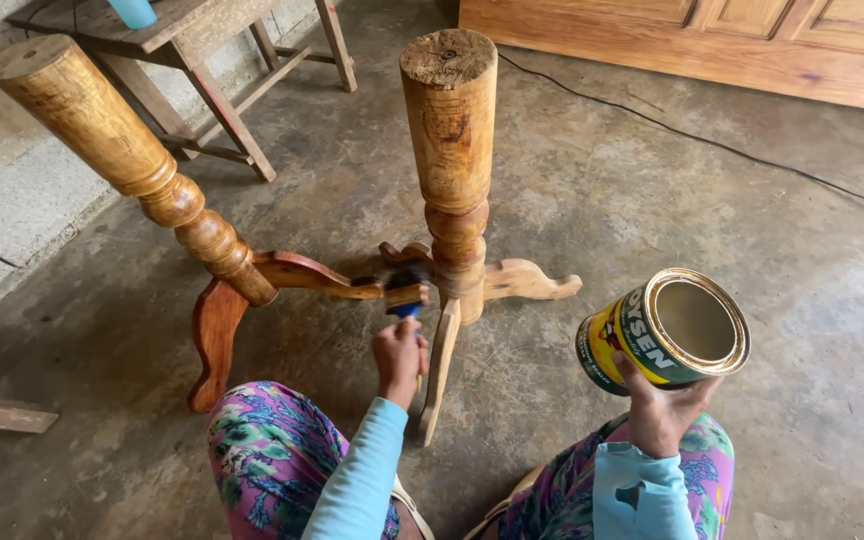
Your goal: Painting or staining wooden furniture legs using a brush and a can of paint.
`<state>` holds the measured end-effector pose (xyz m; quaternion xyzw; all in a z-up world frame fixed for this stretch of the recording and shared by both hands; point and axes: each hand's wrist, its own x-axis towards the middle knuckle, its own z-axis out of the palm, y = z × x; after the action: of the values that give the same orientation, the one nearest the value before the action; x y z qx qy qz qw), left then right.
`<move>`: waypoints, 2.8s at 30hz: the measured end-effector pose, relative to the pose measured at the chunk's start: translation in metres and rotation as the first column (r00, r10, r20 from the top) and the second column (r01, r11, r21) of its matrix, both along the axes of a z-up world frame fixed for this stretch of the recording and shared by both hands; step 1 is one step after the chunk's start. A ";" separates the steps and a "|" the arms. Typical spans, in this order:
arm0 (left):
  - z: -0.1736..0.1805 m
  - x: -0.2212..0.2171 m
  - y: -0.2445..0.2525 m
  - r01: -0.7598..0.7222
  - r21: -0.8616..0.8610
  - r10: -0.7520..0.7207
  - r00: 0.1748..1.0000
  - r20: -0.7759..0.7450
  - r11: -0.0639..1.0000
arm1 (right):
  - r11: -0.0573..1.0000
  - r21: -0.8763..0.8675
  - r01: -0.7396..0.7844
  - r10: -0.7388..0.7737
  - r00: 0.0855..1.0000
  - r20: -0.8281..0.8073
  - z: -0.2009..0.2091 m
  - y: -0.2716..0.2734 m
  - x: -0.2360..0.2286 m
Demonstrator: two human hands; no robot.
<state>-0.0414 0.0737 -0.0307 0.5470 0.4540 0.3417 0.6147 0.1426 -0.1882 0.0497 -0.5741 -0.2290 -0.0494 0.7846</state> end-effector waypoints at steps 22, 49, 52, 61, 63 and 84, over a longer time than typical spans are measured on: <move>0.020 0.120 -0.082 0.269 -0.333 -0.157 0.932 0.328 0.904 | 1.000 -0.008 0.000 0.000 1.000 -0.005 0.004 0.002 -0.003; 0.027 0.106 -0.095 -0.018 -0.524 0.300 0.837 0.458 0.852 | 0.998 -0.047 0.034 -0.035 0.999 -0.012 0.004 -0.001 -0.002; 0.035 0.115 -0.107 0.187 -0.510 0.094 0.874 0.476 0.839 | 0.999 0.027 -0.017 0.018 0.999 -0.029 0.010 0.002 -0.004; -0.022 0.100 -0.069 0.064 -0.627 0.279 0.856 0.434 0.776 | 1.000 -0.004 -0.018 0.018 1.000 0.008 0.006 0.003 -0.005; -0.004 0.093 -0.076 0.080 -0.593 0.231 0.873 0.430 0.801 | 1.000 -0.010 -0.014 0.014 1.000 0.016 0.005 0.003 -0.006; 0.010 0.096 -0.078 0.168 -0.445 0.014 0.926 0.377 0.880 | 0.999 -0.020 -0.051 0.052 0.997 0.049 0.006 0.007 -0.010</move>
<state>0.0545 -0.0044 -0.0206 0.3258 0.3767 0.2931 0.8161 0.1328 -0.1816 0.0554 -0.5740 -0.2633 -0.0412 0.7743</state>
